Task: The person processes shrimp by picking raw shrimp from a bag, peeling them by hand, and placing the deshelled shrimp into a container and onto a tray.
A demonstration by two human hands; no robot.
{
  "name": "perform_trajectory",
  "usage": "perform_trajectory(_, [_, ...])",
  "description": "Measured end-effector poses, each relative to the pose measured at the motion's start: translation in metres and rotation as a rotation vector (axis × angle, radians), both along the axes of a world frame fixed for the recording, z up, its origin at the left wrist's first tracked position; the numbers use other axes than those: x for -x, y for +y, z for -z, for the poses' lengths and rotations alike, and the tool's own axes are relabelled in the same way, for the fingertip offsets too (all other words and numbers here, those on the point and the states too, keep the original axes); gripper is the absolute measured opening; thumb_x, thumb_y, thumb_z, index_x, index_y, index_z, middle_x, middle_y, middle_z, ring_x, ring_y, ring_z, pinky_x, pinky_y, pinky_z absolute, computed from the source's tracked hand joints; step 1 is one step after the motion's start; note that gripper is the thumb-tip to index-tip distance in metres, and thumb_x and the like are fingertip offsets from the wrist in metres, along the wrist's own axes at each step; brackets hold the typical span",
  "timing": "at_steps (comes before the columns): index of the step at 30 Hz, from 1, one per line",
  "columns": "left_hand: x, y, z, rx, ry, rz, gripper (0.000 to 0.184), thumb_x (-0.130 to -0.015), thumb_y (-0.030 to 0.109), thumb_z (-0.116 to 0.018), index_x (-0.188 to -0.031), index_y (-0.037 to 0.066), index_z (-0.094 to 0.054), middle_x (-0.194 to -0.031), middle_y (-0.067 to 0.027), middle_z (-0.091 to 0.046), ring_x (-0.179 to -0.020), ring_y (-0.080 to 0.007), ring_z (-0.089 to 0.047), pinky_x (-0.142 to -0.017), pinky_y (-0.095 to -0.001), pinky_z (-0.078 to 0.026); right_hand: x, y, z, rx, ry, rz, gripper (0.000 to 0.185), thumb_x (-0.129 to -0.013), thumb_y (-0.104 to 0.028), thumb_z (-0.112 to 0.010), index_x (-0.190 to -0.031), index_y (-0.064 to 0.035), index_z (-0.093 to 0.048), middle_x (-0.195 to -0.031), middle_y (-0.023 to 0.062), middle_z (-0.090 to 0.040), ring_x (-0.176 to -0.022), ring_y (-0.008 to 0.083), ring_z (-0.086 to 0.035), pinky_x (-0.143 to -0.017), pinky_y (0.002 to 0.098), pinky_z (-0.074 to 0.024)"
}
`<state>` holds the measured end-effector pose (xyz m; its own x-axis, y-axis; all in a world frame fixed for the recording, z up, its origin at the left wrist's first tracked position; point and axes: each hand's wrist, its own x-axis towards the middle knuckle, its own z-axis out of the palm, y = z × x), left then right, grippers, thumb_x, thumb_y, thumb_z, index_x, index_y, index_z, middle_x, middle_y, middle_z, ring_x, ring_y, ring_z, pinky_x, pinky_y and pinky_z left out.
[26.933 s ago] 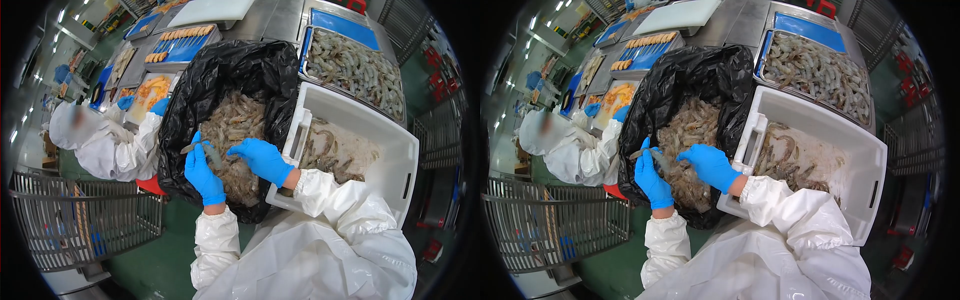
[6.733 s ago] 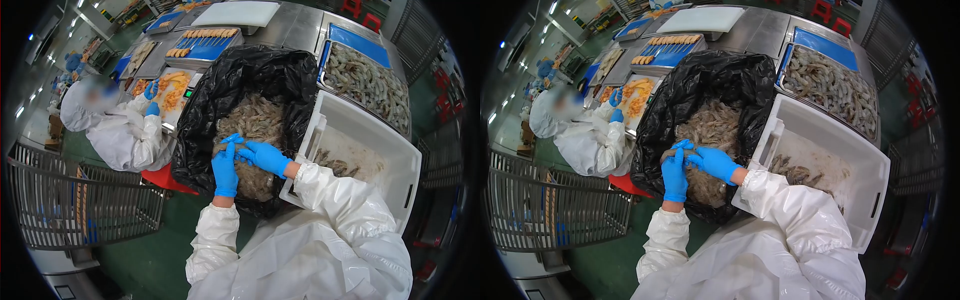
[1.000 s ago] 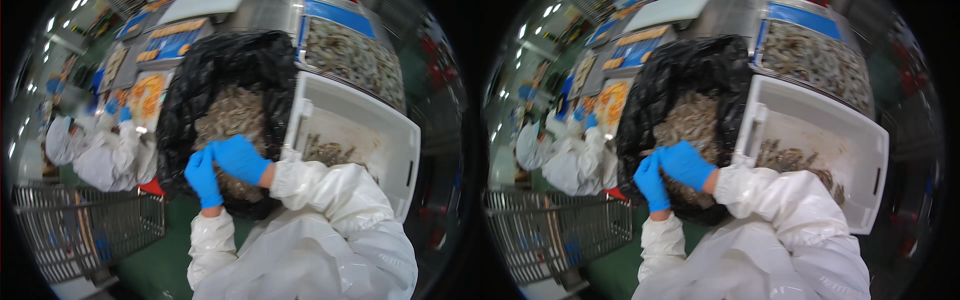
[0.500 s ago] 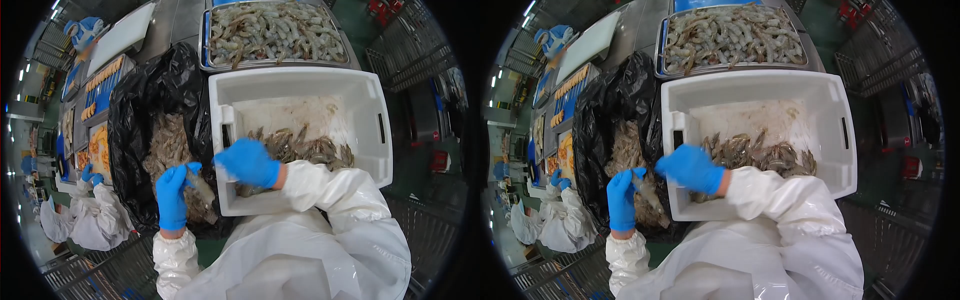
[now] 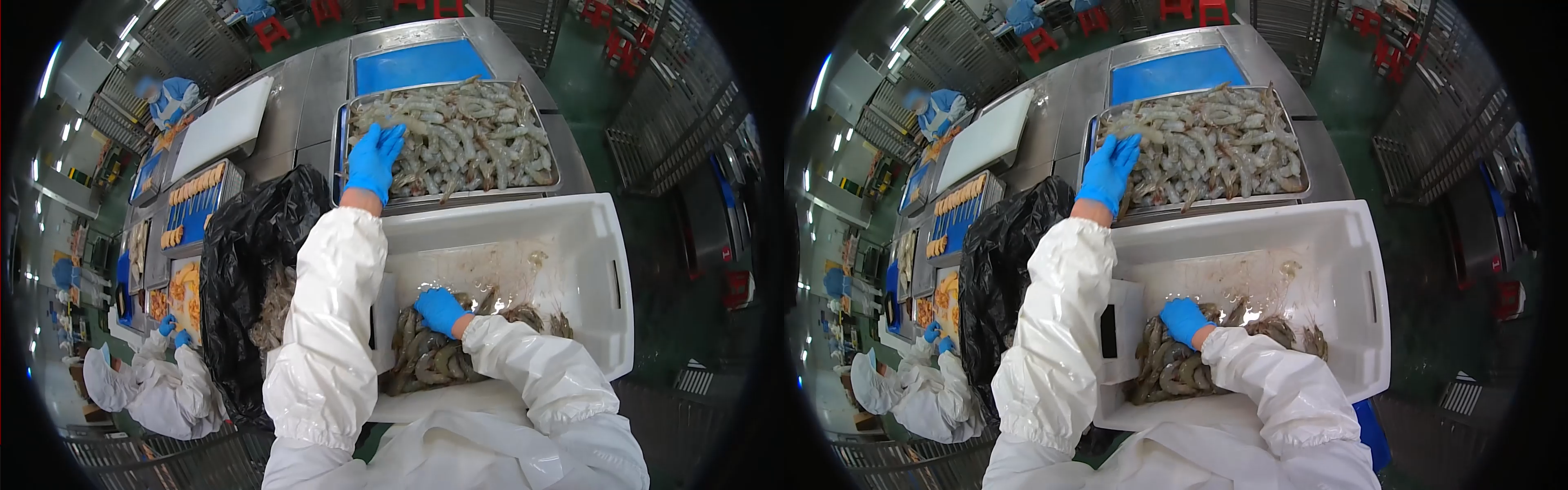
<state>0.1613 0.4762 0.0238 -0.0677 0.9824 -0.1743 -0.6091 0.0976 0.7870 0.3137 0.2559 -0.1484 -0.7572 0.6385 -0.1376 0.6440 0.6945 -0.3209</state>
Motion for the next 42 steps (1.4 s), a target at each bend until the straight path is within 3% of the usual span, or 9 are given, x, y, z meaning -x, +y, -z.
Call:
perform_trajectory(7, [-0.021,-0.056,-0.012,0.017,0.455,0.259,0.040,-0.091,0.022,-0.055,-0.124,-0.001,-0.052,-0.106,-0.0129,-0.065,-0.084,-0.0197,-0.067,-0.073,-0.0267,-0.048,-0.002,-0.017,0.013,0.361,0.124,0.155,0.028,-0.072,-0.031,-0.070,-0.088,-0.0075,-0.068,-0.091,0.0174,-0.065,-0.089,0.0348,-0.063,-0.077,0.0447,-0.0504])
perform_trajectory(12, [0.009,-0.176,-0.011,0.035,0.709,0.507,0.044,-0.091,0.022,-0.057,-0.130,0.002,-0.051,-0.108,-0.0095,-0.063,-0.090,-0.0138,-0.062,-0.082,-0.0271,-0.049,-0.003,-0.013,0.009,0.425,0.040,0.117,0.033,-0.076,-0.038,-0.066,-0.085,-0.0070,-0.068,-0.090,0.0185,-0.066,-0.088,0.0357,-0.063,-0.078,0.0469,-0.0495])
perform_trajectory(19, [0.053,-0.330,-0.008,0.138,0.621,0.499,0.031,-0.094,0.014,-0.052,-0.120,0.000,-0.060,-0.105,-0.0095,-0.066,-0.086,-0.0144,-0.064,-0.080,-0.0264,-0.051,-0.053,-0.004,-0.094,-0.053,0.011,0.248,0.029,-0.084,-0.031,-0.062,-0.099,-0.0067,-0.067,-0.082,0.0135,-0.067,-0.081,0.0282,-0.064,-0.074,0.0404,-0.0489])
perform_trajectory(22, [0.054,-0.359,-0.002,0.203,0.440,0.481,0.031,-0.093,0.013,-0.052,-0.119,-0.002,-0.060,-0.108,-0.0090,-0.065,-0.086,-0.0136,-0.062,-0.081,-0.0268,-0.050,-0.060,-0.008,-0.110,0.536,0.359,0.616,0.030,-0.085,-0.030,-0.065,-0.103,-0.0067,-0.065,-0.084,0.0137,-0.067,-0.077,0.0253,-0.064,-0.070,0.0346,-0.0493])
perform_trajectory(25, [0.051,-0.366,0.001,0.237,0.432,0.380,0.035,-0.093,0.018,-0.054,-0.122,0.000,-0.058,-0.108,-0.0082,-0.065,-0.084,-0.0131,-0.062,-0.079,-0.0255,-0.050,-0.041,-0.019,-0.133,0.559,0.518,0.536,0.033,-0.085,-0.034,-0.064,-0.106,-0.0095,-0.063,-0.083,0.0113,-0.067,-0.079,0.0293,-0.064,-0.070,0.0359,-0.0497])
perform_trajectory(28, [0.054,-0.357,-0.009,0.236,0.421,0.081,0.044,-0.091,0.016,-0.057,-0.132,0.002,-0.048,-0.108,-0.0069,-0.063,-0.084,-0.0113,-0.061,-0.073,-0.0242,-0.049,0.008,-0.039,-0.161,0.167,0.548,0.300,0.028,-0.084,-0.030,-0.065,-0.104,-0.0110,-0.063,-0.083,0.0111,-0.066,-0.077,0.0304,-0.063,-0.067,0.0368,-0.0499])
perform_trajectory(34, [0.108,-0.371,-0.011,0.138,0.364,-0.162,0.043,-0.091,0.016,-0.057,-0.130,0.002,-0.049,-0.097,-0.0022,-0.062,-0.078,-0.0073,-0.057,-0.065,-0.0211,-0.046,0.114,-0.070,-0.189,-0.122,0.554,0.038,0.020,-0.083,-0.030,-0.064,-0.096,-0.0148,-0.063,-0.074,0.0097,-0.061,-0.070,0.0296,-0.061,-0.060,0.0409,-0.0485])
perform_trajectory(38, [0.131,-0.404,-0.012,0.200,0.311,-0.440,0.038,-0.091,0.016,-0.057,-0.126,0.004,-0.053,-0.093,-0.0002,-0.060,-0.075,-0.0073,-0.055,-0.062,-0.0210,-0.043,0.160,-0.089,-0.178,-0.406,0.596,-0.319,0.035,-0.082,-0.015,-0.060,-0.116,-0.0088,-0.054,-0.078,0.0059,-0.060,-0.068,0.0243,-0.060,-0.057,0.0376,-0.0474])
perform_trajectory(42, [0.155,-0.436,-0.007,0.232,0.382,-0.581,0.034,-0.094,0.018,-0.054,-0.125,0.004,-0.054,-0.089,0.0002,-0.058,-0.074,-0.0071,-0.052,-0.062,-0.0221,-0.042,0.191,-0.107,-0.170,-0.408,0.700,-0.451,0.041,-0.081,-0.012,-0.060,-0.121,-0.0076,-0.051,-0.078,0.0043,-0.058,-0.071,0.0221,-0.060,-0.062,0.0354,-0.0480])
